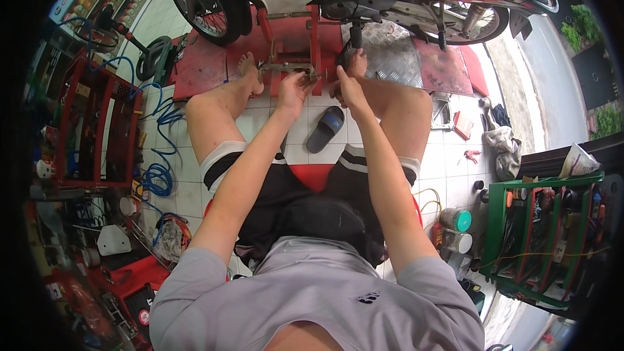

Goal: The person is working on the underside of a motorcycle that is elevated on a red lift. They use a wrench to tighten or loosen bolts on the motorcycle's frame and engine area. The person is seated on a red stool during the repair process.

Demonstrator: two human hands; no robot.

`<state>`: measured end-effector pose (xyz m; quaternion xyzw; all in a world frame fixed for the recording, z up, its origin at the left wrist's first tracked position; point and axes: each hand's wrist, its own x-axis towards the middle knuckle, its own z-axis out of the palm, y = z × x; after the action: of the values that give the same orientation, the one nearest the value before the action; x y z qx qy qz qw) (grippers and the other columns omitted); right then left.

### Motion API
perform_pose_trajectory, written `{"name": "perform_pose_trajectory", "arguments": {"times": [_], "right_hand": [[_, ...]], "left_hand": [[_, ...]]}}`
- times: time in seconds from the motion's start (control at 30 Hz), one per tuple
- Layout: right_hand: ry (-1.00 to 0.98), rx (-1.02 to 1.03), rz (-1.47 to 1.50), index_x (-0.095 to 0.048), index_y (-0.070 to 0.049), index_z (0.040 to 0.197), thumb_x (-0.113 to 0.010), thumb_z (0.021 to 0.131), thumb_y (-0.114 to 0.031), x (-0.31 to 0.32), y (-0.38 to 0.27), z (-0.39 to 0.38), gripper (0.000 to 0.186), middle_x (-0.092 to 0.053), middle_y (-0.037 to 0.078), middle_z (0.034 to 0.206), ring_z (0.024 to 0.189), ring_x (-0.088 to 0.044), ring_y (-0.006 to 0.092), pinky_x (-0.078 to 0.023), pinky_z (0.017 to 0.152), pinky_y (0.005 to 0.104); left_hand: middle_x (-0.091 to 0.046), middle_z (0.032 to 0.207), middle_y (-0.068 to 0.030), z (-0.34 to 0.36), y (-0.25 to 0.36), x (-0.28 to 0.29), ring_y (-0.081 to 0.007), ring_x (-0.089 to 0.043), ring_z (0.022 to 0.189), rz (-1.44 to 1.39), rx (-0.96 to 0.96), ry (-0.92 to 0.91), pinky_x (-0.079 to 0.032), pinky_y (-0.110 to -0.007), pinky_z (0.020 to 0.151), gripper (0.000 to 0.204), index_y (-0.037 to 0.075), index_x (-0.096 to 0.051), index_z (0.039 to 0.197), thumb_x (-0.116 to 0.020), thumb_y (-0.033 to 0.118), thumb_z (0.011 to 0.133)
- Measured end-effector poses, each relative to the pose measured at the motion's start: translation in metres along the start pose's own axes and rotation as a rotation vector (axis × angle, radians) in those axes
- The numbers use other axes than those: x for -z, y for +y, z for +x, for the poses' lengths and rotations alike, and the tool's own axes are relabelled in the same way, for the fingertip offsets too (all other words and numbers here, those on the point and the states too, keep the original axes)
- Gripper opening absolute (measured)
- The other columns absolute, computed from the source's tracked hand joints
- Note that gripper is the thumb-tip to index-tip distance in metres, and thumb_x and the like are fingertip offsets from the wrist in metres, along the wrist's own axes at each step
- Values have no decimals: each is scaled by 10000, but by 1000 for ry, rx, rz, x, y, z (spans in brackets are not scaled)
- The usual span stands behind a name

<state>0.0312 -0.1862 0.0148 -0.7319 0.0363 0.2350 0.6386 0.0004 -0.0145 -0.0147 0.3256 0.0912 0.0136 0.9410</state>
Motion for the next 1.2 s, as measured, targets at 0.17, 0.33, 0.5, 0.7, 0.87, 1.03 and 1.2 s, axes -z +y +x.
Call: {"name": "perform_pose_trajectory", "arguments": {"times": [0.17,0.33,0.5,0.7,0.87,1.03,1.2], "right_hand": [[-15,59,2,-604,-29,833,-408,953,-500,-8,-8,-5,524,-428,6,492,391,-378,122,-303,387,267],[28,76,79,-599,-22,867,-415,959,-475,-3,-3,-1,498,-408,1,485,410,-397,125,-309,396,268],[-39,-1,-3,-577,-57,767,-407,953,-493,-3,-5,-4,504,-420,-1,500,418,-392,115,-304,401,255],[29,32,-7,-495,-113,679,-427,933,-521,-9,-6,-8,486,-409,-9,506,387,-341,102,-272,393,240],[-33,60,2,-509,-111,689,-424,935,-516,-3,-2,-3,481,-406,-12,497,384,-346,99,-268,388,244],[79,121,63,-571,-65,653,-426,943,-498,-11,-6,-7,541,-435,8,488,402,-392,114,-298,402,257],[4,25,-2,-636,-29,851,-431,946,-480,-3,2,-2,504,-441,4,496,416,-409,116,-330,423,249]], "left_hand": [[-632,969,-161,2,1,6,-272,-642,935,4,-9,36,-526,-360,885,128,-12,-540,957,-492,88,892],[-629,979,-165,1,-1,2,-271,-635,955,28,9,14,-510,-366,900,180,-18,-554,976,-480,129,903],[-632,991,-158,3,0,5,-265,-632,966,2,29,8,-505,-361,907,236,-25,-568,1014,-455,159,918],[-633,1010,-164,-1,4,0,-268,-631,976,36,54,15,-501,-360,915,272,-27,-568,1031,-431,188,934],[-630,1018,-176,1,4,0,-278,-630,979,27,57,22,-500,-363,923,289,-33,-560,1046,-423,198,939],[-617,1036,-197,1,5,2,-292,-622,992,10,52,15,-495,-373,928,305,-40,-544,1066,-419,207,940],[-610,1045,-202,0,4,-2,-294,-616,1004,2,58,10,-488,-380,938,315,-43,-531,1081,-417,215,940]]}}
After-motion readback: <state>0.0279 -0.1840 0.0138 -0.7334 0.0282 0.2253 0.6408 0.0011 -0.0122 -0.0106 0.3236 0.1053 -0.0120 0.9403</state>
